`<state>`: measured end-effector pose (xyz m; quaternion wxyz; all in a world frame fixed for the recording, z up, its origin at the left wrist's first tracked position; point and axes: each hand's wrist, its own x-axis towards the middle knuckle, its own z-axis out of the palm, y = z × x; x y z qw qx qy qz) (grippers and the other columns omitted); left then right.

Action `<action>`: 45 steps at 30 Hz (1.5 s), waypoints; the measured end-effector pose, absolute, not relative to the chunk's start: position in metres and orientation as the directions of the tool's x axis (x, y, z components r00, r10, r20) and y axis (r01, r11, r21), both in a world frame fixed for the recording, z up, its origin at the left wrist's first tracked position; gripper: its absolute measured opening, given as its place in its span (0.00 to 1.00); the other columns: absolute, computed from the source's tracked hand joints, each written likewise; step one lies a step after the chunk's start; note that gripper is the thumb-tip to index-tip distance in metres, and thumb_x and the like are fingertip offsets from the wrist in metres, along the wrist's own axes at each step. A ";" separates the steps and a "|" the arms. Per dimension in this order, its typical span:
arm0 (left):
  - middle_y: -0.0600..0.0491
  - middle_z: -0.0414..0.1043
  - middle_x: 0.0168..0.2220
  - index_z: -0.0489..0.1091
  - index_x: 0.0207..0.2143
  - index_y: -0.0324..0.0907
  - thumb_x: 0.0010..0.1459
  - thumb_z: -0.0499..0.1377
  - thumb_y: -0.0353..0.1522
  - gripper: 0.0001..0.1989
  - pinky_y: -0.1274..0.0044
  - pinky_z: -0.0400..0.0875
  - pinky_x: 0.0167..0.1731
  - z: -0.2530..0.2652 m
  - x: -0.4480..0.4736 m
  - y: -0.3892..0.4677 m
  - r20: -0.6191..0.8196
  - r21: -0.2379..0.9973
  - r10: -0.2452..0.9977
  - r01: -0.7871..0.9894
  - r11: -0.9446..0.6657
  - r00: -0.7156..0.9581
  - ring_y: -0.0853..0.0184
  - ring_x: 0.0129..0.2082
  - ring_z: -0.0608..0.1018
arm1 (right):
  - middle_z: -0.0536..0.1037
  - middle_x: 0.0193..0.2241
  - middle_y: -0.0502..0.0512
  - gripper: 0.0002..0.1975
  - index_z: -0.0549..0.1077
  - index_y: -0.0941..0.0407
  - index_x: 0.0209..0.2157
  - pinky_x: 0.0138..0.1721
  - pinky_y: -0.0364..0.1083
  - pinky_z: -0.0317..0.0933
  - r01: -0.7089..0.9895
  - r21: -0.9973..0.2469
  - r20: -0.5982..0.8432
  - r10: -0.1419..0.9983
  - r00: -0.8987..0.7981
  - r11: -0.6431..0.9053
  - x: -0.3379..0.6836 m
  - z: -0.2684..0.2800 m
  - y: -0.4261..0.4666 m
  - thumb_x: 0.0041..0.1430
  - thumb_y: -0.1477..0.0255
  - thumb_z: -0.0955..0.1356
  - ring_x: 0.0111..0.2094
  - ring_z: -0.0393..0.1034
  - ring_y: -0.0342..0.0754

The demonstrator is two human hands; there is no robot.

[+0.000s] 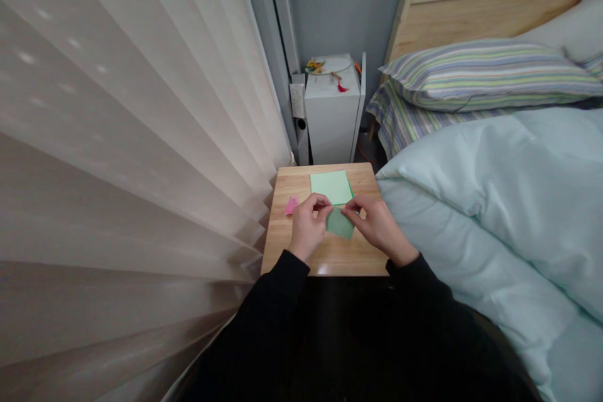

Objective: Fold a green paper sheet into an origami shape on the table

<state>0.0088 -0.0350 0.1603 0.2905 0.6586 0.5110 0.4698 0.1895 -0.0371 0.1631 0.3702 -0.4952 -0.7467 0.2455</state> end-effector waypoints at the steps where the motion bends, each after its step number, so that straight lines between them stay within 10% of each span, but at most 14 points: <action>1: 0.56 0.76 0.30 0.71 0.31 0.41 0.58 0.61 0.22 0.07 0.76 0.71 0.39 0.160 0.008 -0.034 0.312 0.869 0.950 0.397 -0.295 0.024 0.69 0.31 0.77 | 0.78 0.26 0.50 0.09 0.75 0.56 0.29 0.34 0.45 0.59 0.561 -0.729 0.314 0.920 -0.235 0.392 0.190 0.163 -0.037 0.64 0.71 0.70 0.29 0.71 0.46; 16: 0.54 0.79 0.32 0.75 0.33 0.40 0.57 0.62 0.23 0.05 0.76 0.70 0.37 0.159 0.005 -0.029 0.205 0.879 0.975 0.423 -0.222 0.084 0.66 0.33 0.78 | 0.79 0.26 0.51 0.06 0.75 0.55 0.29 0.34 0.45 0.63 0.510 -0.744 0.405 0.898 -0.169 0.432 0.193 0.168 -0.036 0.61 0.72 0.70 0.30 0.74 0.48; 27: 0.53 0.77 0.33 0.75 0.32 0.43 0.61 0.64 0.26 0.05 0.72 0.71 0.41 0.162 0.010 -0.035 0.454 0.688 0.868 0.540 -0.485 0.201 0.64 0.38 0.77 | 0.79 0.27 0.51 0.07 0.75 0.55 0.29 0.38 0.47 0.60 0.596 -0.635 0.419 0.867 -0.269 0.491 0.191 0.158 -0.033 0.63 0.73 0.71 0.31 0.73 0.48; 45: 0.50 0.75 0.34 0.72 0.33 0.43 0.65 0.58 0.28 0.07 0.70 0.70 0.42 0.165 0.011 -0.038 0.439 0.668 0.852 0.531 -0.521 0.284 0.61 0.39 0.75 | 0.79 0.28 0.51 0.08 0.75 0.55 0.28 0.44 0.49 0.56 0.640 -0.614 0.363 0.885 -0.291 0.462 0.190 0.160 -0.036 0.63 0.71 0.71 0.33 0.72 0.48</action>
